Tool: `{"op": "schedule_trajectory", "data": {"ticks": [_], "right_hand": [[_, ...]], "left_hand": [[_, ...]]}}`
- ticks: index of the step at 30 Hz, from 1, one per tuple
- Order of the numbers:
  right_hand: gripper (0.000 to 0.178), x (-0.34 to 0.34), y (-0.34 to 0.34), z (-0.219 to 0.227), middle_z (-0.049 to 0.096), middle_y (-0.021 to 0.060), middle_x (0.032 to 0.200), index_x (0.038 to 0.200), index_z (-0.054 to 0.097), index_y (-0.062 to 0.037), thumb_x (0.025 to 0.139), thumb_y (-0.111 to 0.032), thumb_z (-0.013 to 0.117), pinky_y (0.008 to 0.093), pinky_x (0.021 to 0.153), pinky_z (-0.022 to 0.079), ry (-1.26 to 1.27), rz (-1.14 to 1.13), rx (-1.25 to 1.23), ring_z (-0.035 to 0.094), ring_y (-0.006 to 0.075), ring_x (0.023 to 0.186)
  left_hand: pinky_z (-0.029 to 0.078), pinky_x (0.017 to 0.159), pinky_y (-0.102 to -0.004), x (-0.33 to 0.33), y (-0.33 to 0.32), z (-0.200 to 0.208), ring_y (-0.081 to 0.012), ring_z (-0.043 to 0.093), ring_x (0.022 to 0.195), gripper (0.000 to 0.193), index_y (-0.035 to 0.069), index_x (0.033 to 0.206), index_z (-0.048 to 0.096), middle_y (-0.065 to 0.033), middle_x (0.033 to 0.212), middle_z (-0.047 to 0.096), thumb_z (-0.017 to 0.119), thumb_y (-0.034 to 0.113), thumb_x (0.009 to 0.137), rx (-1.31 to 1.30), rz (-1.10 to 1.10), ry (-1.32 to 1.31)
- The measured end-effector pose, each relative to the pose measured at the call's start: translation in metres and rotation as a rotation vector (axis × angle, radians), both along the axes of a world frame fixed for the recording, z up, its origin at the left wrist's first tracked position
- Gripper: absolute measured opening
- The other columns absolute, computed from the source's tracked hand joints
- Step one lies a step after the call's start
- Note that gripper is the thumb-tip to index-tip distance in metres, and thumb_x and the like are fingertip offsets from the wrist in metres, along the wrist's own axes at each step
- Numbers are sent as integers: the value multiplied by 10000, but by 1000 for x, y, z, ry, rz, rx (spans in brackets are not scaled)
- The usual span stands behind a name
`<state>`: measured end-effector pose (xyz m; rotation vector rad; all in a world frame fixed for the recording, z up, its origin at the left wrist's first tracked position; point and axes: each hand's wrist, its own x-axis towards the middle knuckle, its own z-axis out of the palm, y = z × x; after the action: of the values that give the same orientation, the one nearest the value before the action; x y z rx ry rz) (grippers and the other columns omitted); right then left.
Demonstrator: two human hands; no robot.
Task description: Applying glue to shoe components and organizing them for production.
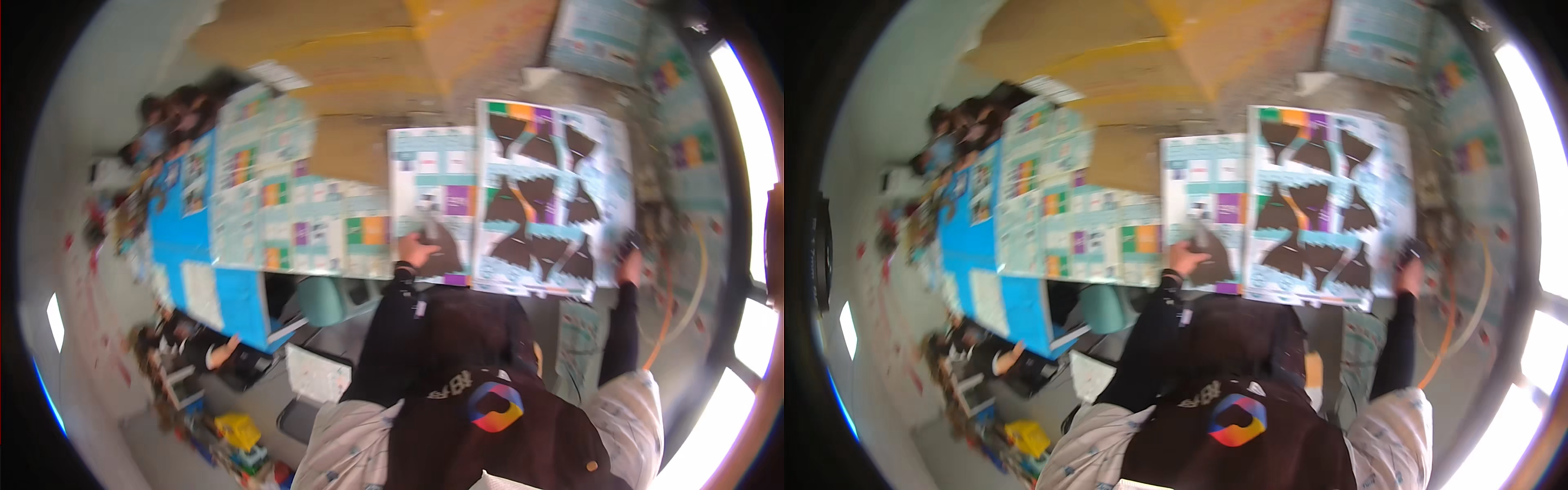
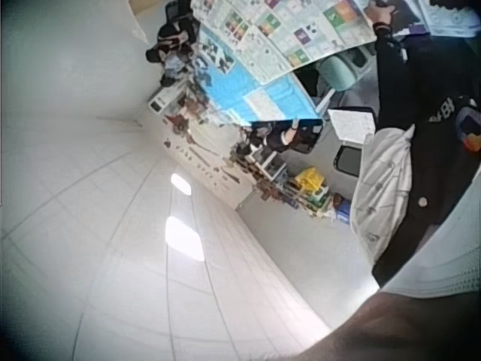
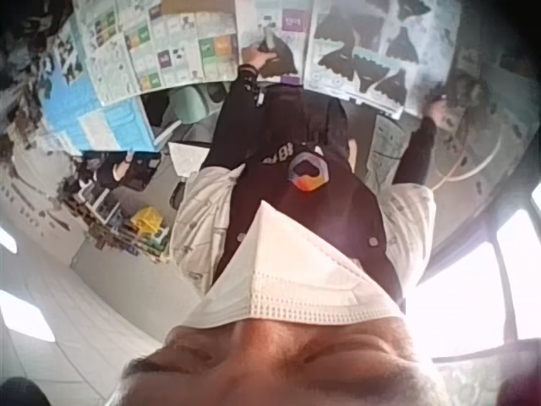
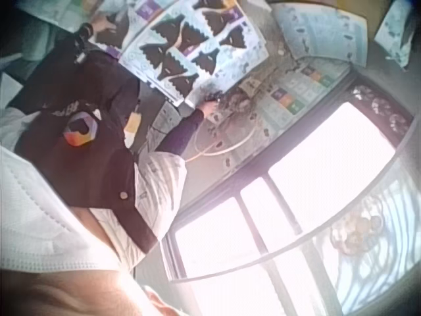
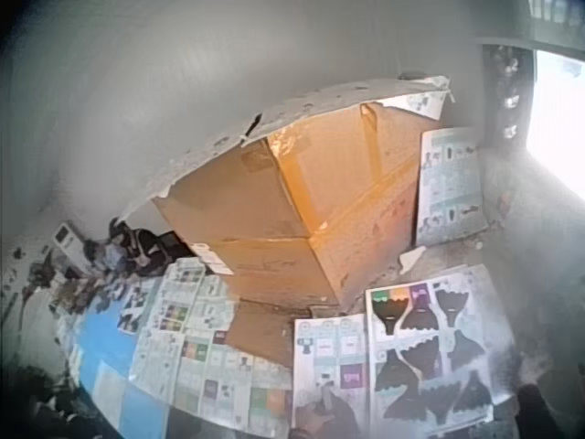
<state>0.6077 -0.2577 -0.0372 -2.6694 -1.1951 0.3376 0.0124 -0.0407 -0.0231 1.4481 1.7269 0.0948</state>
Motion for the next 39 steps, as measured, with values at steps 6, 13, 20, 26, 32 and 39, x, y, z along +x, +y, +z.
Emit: {"op": "schedule_trajectory", "data": {"ticks": [6, 13, 20, 26, 32, 39], "right_hand": [[605, 1, -2, -20, 450, 238, 1258, 1284, 392, 5, 764, -100, 683, 508, 1000, 376, -112, -63, -100, 428, 435, 1183], [608, -24, 12, 7, 469, 211, 1273, 1321, 441, -103, 741, -112, 624, 495, 1015, 356, -268, -47, -141, 437, 418, 1192], [445, -136, 14, 60, 574, 172, 1154, 1128, 592, -91, 691, -16, 633, 468, 959, 407, -208, -60, -1, 512, 392, 1115], [281, -306, 28, 118, 588, 174, 1081, 942, 645, -60, 665, -15, 651, 445, 921, 438, -97, -68, -97, 558, 363, 1032], [272, -412, 12, 168, 560, 170, 1051, 942, 637, -57, 683, -27, 561, 413, 940, 437, -152, -126, -231, 488, 361, 1090], [267, -455, -2, 165, 647, 111, 952, 907, 710, -159, 659, -145, 615, 428, 924, 458, -169, -223, -466, 577, 303, 1002]], "left_hand": [[508, 719, -353, -13, -21, 40, -260, 643, 795, 621, -42, 972, 612, -144, 868, 665, 865, 380, 594, 171, 55, 9], [523, 642, -365, -200, 41, 93, -246, 667, 704, 524, -39, 879, 633, -149, 815, 691, 857, 347, 604, 291, 505, -50], [519, 653, -423, -437, 155, 123, -314, 669, 723, 507, -12, 796, 633, -162, 775, 683, 870, 369, 562, 573, 469, 386], [486, 703, -434, -625, 295, 48, -320, 637, 796, 380, 52, 855, 670, -130, 825, 658, 805, 352, 662, 600, 153, 568], [498, 757, -383, -646, 375, -10, -261, 628, 863, 344, 241, 1203, 638, -89, 959, 663, 592, 211, 864, 510, -147, 369], [491, 806, -379, -351, 319, 11, -264, 601, 910, 334, 162, 1222, 588, -106, 1025, 622, 568, 219, 894, 692, -194, -73]]}}
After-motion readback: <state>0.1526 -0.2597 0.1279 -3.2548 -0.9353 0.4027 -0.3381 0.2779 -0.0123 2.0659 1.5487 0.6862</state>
